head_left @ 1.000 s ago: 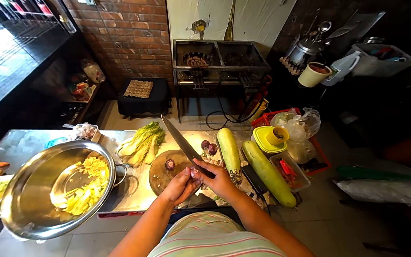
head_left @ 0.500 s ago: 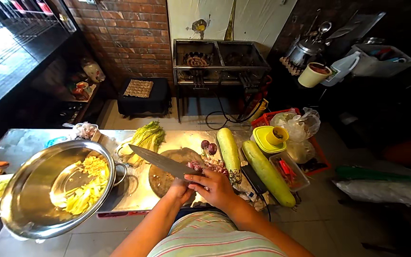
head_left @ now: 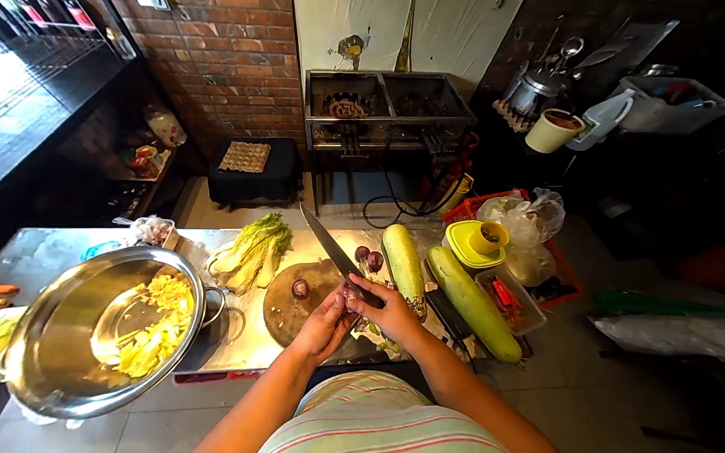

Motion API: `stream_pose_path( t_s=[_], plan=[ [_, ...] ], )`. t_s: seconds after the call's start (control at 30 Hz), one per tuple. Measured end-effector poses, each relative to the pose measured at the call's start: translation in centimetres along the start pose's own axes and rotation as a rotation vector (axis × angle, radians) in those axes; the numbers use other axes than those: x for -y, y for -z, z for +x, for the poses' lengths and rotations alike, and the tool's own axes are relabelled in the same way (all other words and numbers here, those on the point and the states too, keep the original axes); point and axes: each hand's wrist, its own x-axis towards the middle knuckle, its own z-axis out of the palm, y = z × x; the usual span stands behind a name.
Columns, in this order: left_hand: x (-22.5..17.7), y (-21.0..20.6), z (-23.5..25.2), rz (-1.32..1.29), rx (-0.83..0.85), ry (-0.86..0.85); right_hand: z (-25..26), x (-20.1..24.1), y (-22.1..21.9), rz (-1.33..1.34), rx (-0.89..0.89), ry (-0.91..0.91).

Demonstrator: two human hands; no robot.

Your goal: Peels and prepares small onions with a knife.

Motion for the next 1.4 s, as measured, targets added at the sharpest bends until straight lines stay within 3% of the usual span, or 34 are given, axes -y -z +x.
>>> stream_pose_path(
  t_s=[0.4,0.57,0.7,0.8,0.9,1.03,1.23,1.4],
  plan=[
    [0.7,-0.6,0.0,0.047,-0.135,-0.045,-0.6,-0.5,-0.5,-0.094,-0.068,0.072],
    [0.1,-0.3,-0.2,0.068,-0.052,-0.027,-0.3,-1.1,-0.3,-0.025,-0.167,0.133],
    [-0.2,-0.1,0.0,0.111,-0.188,-0.044,-0.7,-1.2,0.3,-0.252,-0.228,0.193],
    [-0.2,0.2,0.4,0.141,-0.268,-0.060,-1.2,-0.6,0.1,-0.079,-0.149,0.259],
    [-0.6,0.7,0.4,0.124,-0.223,-0.038,-1.0,1.4,0.8,0.239,-0.084,0.077],
    [-0.8,1.0,0.0,0.043,-0.061,-0.012,-0.2,1.5,1.8,0.228,-0.002,-0.126],
    [-0.6,0.8,0.1,-0.033,-0.001,0.016,-0.1,0.8,0.5,0.237,0.024,-0.020],
    [-0.9,1.2,0.4,0.088,0.082,0.022,0.2,0.5,0.8,0.174,0.016,0.007]
  ],
)
